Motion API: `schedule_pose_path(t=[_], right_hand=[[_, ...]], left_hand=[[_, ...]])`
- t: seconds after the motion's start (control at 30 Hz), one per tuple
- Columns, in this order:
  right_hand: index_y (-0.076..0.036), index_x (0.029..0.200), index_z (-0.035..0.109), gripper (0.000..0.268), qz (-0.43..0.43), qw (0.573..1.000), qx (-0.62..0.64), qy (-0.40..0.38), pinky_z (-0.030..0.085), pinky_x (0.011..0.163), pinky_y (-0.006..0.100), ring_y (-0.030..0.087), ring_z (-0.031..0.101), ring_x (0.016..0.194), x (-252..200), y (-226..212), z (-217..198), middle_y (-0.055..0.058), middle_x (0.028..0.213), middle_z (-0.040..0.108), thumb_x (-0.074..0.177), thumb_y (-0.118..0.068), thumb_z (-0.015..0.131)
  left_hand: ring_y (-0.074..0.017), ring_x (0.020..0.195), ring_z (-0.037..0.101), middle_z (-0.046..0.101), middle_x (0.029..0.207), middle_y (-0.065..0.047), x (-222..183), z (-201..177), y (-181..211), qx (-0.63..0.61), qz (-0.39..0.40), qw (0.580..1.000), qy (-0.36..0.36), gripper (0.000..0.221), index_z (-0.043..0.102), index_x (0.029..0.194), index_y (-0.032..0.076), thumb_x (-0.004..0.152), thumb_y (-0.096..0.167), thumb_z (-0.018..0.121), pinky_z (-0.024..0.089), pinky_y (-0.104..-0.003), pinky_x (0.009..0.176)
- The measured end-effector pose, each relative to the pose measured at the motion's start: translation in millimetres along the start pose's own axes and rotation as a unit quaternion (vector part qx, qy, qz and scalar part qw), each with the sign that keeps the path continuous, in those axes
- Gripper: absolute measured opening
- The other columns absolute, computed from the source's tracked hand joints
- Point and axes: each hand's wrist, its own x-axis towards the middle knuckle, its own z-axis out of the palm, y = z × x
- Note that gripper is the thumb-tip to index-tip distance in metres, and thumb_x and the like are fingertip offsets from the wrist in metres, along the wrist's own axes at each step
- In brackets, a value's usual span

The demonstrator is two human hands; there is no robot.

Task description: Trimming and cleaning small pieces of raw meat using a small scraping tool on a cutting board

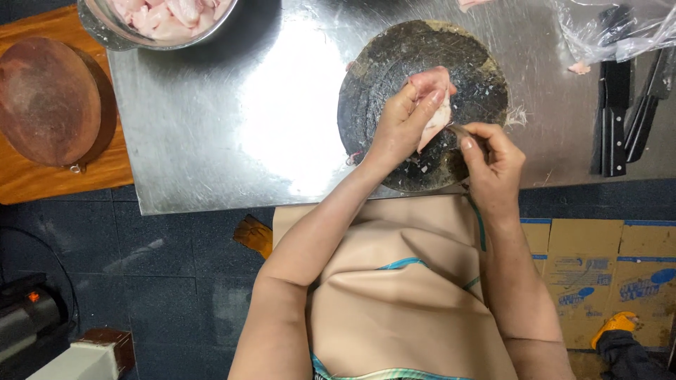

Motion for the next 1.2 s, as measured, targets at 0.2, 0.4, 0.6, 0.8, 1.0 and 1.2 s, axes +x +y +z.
schedule_pose_path(t=[0.2, 0.4, 0.6, 0.8, 1.0, 1.2], right_hand=[[0.004, 0.115, 0.066, 0.011, -0.072, 0.997, 0.002, 0.038, 0.048, 0.084, 0.033, 0.02, 0.059, 0.093, 20, -16, -3, 0.012, 0.102, 0.065, 0.108, 0.001, 0.059], [0.003, 0.119, 0.065, 0.015, -0.054, 0.995, -0.008, 0.085, 0.045, 0.096, 0.032, 0.02, 0.057, 0.102, 4, -11, 0, 0.011, 0.11, 0.064, 0.109, -0.005, 0.058], [0.001, 0.118, 0.065, 0.015, -0.063, 0.995, -0.026, 0.076, 0.046, 0.095, 0.034, 0.021, 0.059, 0.101, 10, -30, -3, 0.011, 0.11, 0.065, 0.11, -0.006, 0.055], [-0.001, 0.117, 0.068, 0.017, -0.096, 0.984, -0.118, 0.094, 0.042, 0.095, 0.039, 0.027, 0.063, 0.101, 3, -25, -11, 0.012, 0.109, 0.069, 0.112, -0.012, 0.056], [0.003, 0.116, 0.066, 0.013, -0.069, 0.991, -0.029, 0.113, 0.047, 0.094, 0.034, 0.023, 0.061, 0.101, 3, -27, -11, 0.012, 0.108, 0.065, 0.111, -0.005, 0.057], [-0.001, 0.115, 0.066, 0.015, -0.072, 0.988, -0.071, 0.117, 0.046, 0.092, 0.036, 0.023, 0.062, 0.097, -6, -22, 9, 0.01, 0.106, 0.067, 0.111, -0.011, 0.056]], left_hand=[[-0.0156, 0.14, 0.051, 0.07, 0.124, -0.006, 1, 10, 3, -0.004, -0.051, 0.999, 0.007, 0.03, 0.068, 0.119, 0.007, 0.107, 0.032, 0.057, 0.047, -0.03, 0.106], [-0.0143, 0.137, 0.053, 0.07, 0.122, -0.005, -4, 24, -2, -0.031, -0.023, 0.999, 0.028, 0.022, 0.067, 0.123, 0.01, 0.109, 0.025, 0.058, 0.042, -0.034, 0.119], [-0.0149, 0.14, 0.051, 0.068, 0.121, 0.0, 1, 23, 7, -0.006, 0.011, 1.0, 0.012, 0.023, 0.066, 0.121, 0.01, 0.111, 0.027, 0.055, 0.037, -0.035, 0.125], [-0.0163, 0.129, 0.057, 0.068, 0.12, -0.005, 0, 24, 17, 0.033, 0.023, 0.999, -0.017, 0.022, 0.063, 0.123, 0.01, 0.111, 0.025, 0.052, 0.041, -0.035, 0.119], [-0.0087, 0.093, 0.064, 0.056, 0.133, -0.001, 4, 17, 16, 0.004, -0.041, 0.999, -0.021, 0.023, 0.065, 0.122, 0.016, 0.106, 0.033, 0.061, 0.053, -0.022, 0.078], [-0.009, 0.098, 0.063, 0.068, 0.114, -0.003, -1, 30, -3, -0.052, -0.035, 0.995, 0.079, 0.019, 0.061, 0.119, 0.013, 0.102, 0.019, 0.067, 0.054, -0.025, 0.083]])
